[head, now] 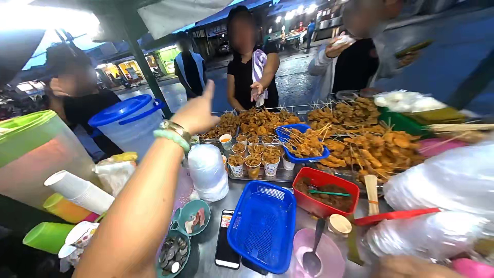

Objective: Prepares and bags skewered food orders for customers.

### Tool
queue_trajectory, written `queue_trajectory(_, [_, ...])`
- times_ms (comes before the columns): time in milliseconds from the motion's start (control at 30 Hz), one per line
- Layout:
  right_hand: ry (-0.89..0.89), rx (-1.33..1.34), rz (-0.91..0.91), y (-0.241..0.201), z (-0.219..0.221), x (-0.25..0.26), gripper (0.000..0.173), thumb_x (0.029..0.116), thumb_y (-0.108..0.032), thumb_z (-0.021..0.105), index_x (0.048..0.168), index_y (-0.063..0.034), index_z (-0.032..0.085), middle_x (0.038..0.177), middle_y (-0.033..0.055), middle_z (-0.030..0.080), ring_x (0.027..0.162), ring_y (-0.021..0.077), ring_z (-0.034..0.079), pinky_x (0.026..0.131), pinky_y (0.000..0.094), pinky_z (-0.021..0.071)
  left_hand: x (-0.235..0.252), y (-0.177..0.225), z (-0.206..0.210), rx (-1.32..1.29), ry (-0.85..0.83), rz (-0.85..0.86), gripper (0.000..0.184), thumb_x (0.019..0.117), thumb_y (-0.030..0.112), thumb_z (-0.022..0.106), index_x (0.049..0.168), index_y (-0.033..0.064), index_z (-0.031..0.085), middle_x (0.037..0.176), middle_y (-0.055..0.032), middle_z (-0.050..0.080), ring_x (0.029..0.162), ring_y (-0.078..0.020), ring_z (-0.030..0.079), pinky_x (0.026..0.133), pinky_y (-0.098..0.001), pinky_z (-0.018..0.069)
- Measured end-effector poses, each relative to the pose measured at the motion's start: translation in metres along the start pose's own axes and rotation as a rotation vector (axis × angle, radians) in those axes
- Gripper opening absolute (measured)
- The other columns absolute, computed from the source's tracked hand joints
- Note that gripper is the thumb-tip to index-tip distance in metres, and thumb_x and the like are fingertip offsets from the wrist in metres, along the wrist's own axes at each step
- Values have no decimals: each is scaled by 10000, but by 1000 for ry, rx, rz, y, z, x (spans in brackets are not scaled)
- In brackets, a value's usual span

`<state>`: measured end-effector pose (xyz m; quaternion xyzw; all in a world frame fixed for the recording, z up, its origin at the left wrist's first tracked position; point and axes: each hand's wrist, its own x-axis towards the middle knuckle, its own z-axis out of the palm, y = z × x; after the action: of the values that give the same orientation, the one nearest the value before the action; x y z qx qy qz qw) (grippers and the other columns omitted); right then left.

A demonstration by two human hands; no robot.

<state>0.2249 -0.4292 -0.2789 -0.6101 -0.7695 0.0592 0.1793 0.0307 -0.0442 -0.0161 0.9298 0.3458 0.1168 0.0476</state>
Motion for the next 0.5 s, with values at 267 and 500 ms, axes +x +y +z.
queue_trajectory(267, [44, -459, -51, 59, -99, 167, 212, 1003, -117, 615, 1106, 40, 715, 1222, 279, 662, 1150, 482, 639, 946, 620, 521, -180, 37, 177, -208, -548, 655, 520, 965, 255, 705, 1450, 113, 582, 1329, -211, 654, 1292, -432, 571, 1044, -591, 469])
queue_trajectory(500, [37, -608, 324, 133, -96, 284, 419, 931, -48, 704, 1348, -70, 673, 1664, 240, 271, 1516, 517, 237, 1159, 726, 254, -262, -27, 326, -144, 549, -57, 921, 969, 663, 486, 1428, -136, 461, 1482, -438, 385, 1419, -636, 279, 1161, -703, 201])
